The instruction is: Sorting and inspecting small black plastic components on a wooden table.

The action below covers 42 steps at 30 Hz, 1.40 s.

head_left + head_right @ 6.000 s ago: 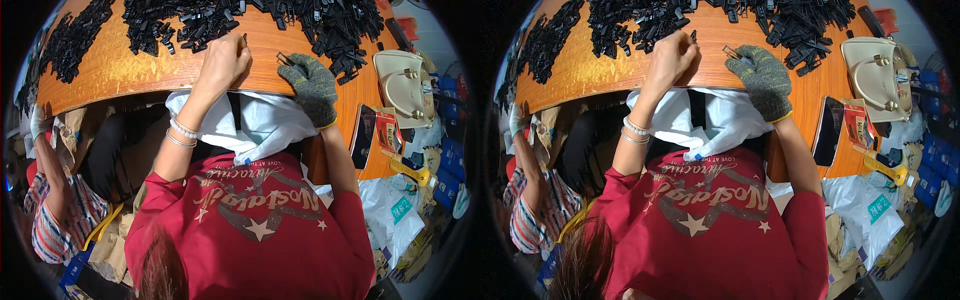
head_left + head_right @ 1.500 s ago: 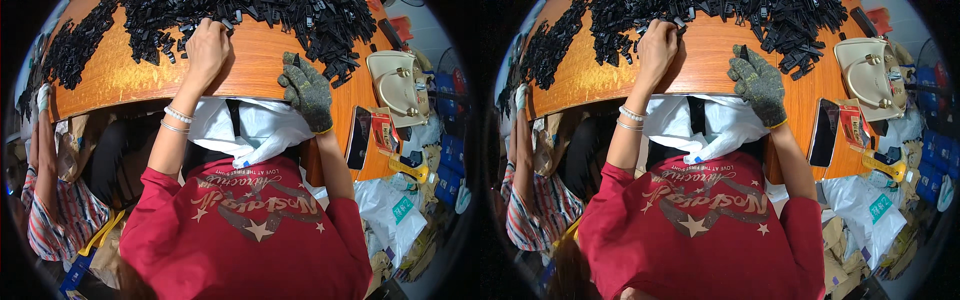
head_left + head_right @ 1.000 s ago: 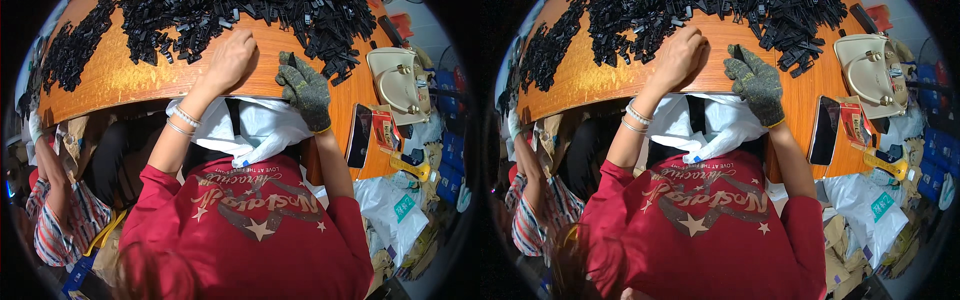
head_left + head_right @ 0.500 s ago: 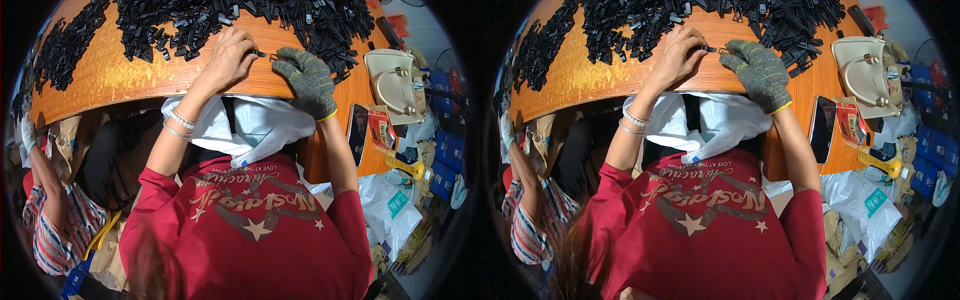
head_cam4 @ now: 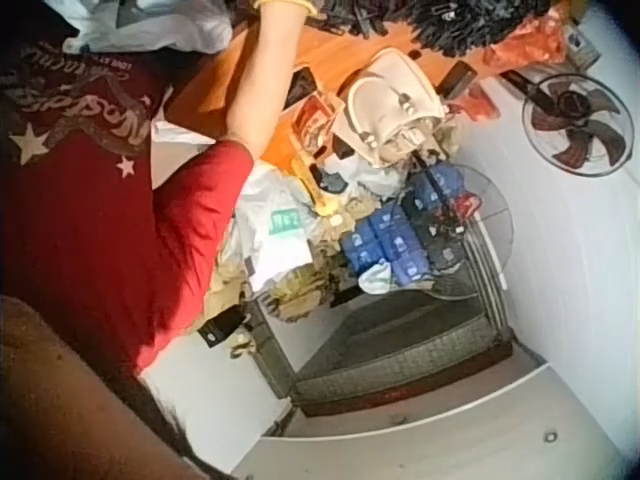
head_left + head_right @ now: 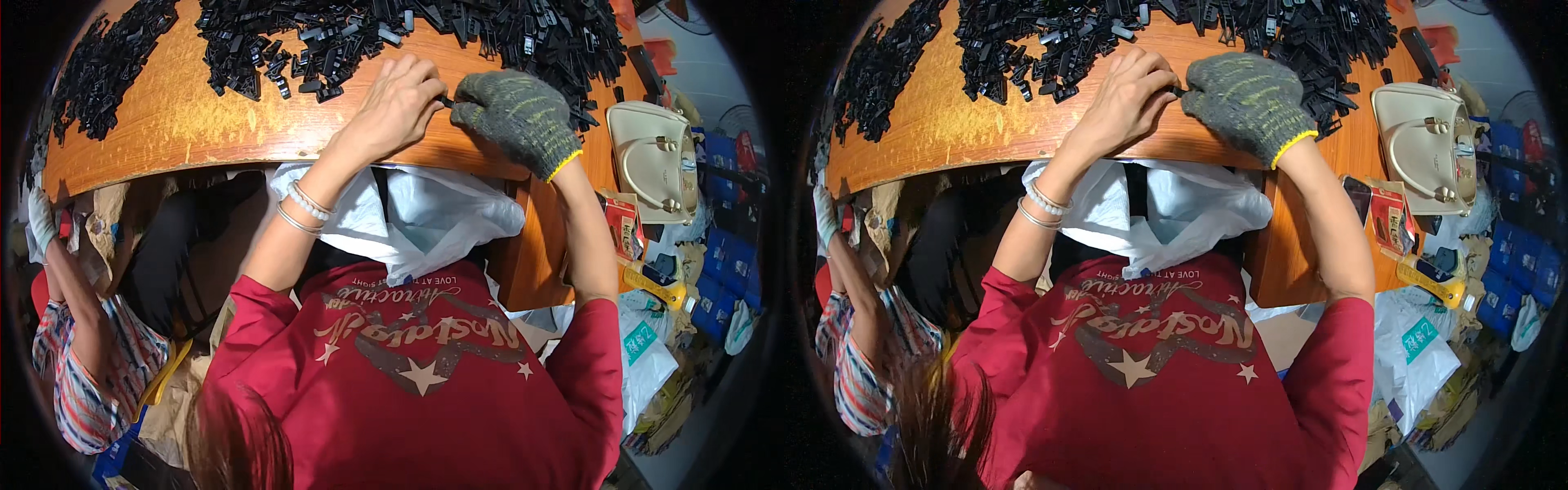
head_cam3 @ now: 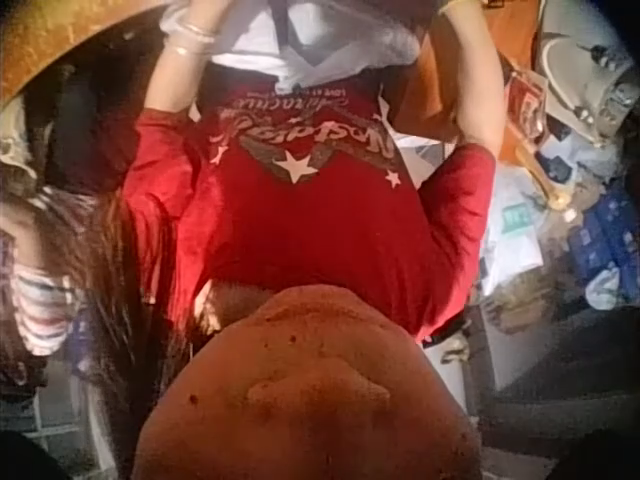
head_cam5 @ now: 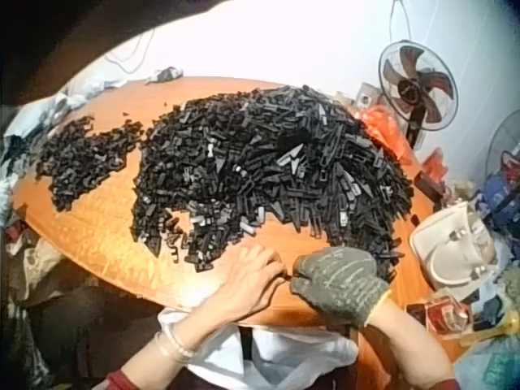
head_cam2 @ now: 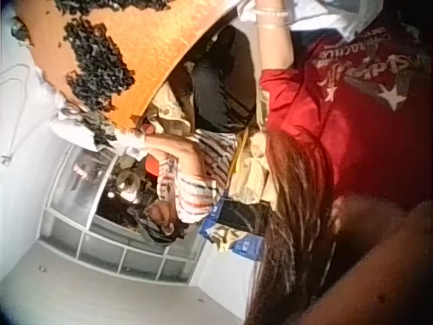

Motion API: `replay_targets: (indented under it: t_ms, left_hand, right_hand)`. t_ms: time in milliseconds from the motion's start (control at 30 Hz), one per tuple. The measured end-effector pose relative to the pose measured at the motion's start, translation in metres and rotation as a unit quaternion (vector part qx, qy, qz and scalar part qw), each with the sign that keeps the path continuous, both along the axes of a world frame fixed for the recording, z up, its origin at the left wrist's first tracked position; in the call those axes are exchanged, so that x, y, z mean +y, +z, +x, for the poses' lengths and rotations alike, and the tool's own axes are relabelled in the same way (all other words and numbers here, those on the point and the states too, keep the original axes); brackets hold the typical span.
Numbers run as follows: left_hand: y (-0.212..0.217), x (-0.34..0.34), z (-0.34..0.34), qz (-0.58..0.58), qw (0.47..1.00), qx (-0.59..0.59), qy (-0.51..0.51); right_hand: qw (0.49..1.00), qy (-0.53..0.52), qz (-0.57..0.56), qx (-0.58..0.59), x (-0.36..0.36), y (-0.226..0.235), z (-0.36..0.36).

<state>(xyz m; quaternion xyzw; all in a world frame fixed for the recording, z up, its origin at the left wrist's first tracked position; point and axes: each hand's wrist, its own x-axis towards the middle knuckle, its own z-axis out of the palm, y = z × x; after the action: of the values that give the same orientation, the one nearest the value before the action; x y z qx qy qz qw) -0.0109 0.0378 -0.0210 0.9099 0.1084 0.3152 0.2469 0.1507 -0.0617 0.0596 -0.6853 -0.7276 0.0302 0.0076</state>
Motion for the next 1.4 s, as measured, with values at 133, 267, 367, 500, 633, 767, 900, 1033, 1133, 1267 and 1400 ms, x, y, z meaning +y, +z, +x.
replay_targets:
  t_ms: [133, 267, 367, 500, 633, 767, 900, 1033, 1133, 1267, 1400]
  left_hand:
    - [0.001, -0.001, 0.000, 0.017, 1.000, 0.003, 0.004]
    - [0.002, -0.004, -0.001, 0.002, 1.000, 0.017, 0.003]
    - [0.004, -0.005, -0.001, -0.010, 1.000, 0.002, -0.012]
    - [0.002, -0.005, 0.001, -0.001, 1.000, -0.021, -0.013]
    - [-0.001, -0.005, 0.000, 0.008, 1.000, -0.027, -0.006]
    - [-0.006, -0.005, 0.001, -0.005, 0.999, -0.039, 0.004]
    - [-0.006, -0.006, 0.003, 0.003, 0.998, -0.059, 0.003]
    - [-0.006, -0.007, 0.002, 0.000, 0.999, -0.051, -0.004]
    - [-0.007, -0.006, 0.003, 0.004, 0.998, -0.056, 0.002]
    - [-0.009, -0.007, 0.002, 0.008, 0.999, -0.043, 0.013]
    - [-0.002, -0.006, 0.000, 0.032, 0.999, -0.032, 0.020]
  right_hand:
    - [0.999, 0.027, -0.015, -0.029, 0.013, -0.001, -0.006]
    - [0.987, 0.105, 0.049, -0.113, 0.013, -0.001, -0.011]
    - [0.990, 0.103, 0.052, -0.078, 0.014, -0.006, -0.010]
    - [0.992, 0.078, 0.065, -0.074, 0.009, -0.016, -0.011]
    - [0.997, 0.031, -0.009, -0.073, 0.009, -0.006, -0.022]
    - [0.998, 0.034, -0.015, -0.057, 0.012, -0.009, -0.014]
    - [0.996, -0.014, -0.076, -0.038, 0.021, -0.001, -0.007]
    - [0.998, -0.014, -0.045, -0.053, 0.018, -0.010, -0.010]
    - [0.999, -0.013, -0.030, -0.041, 0.016, -0.008, -0.008]
    - [0.994, -0.047, -0.038, 0.086, -0.011, -0.014, 0.004]
    - [0.971, -0.042, 0.113, 0.209, -0.052, -0.025, 0.003]
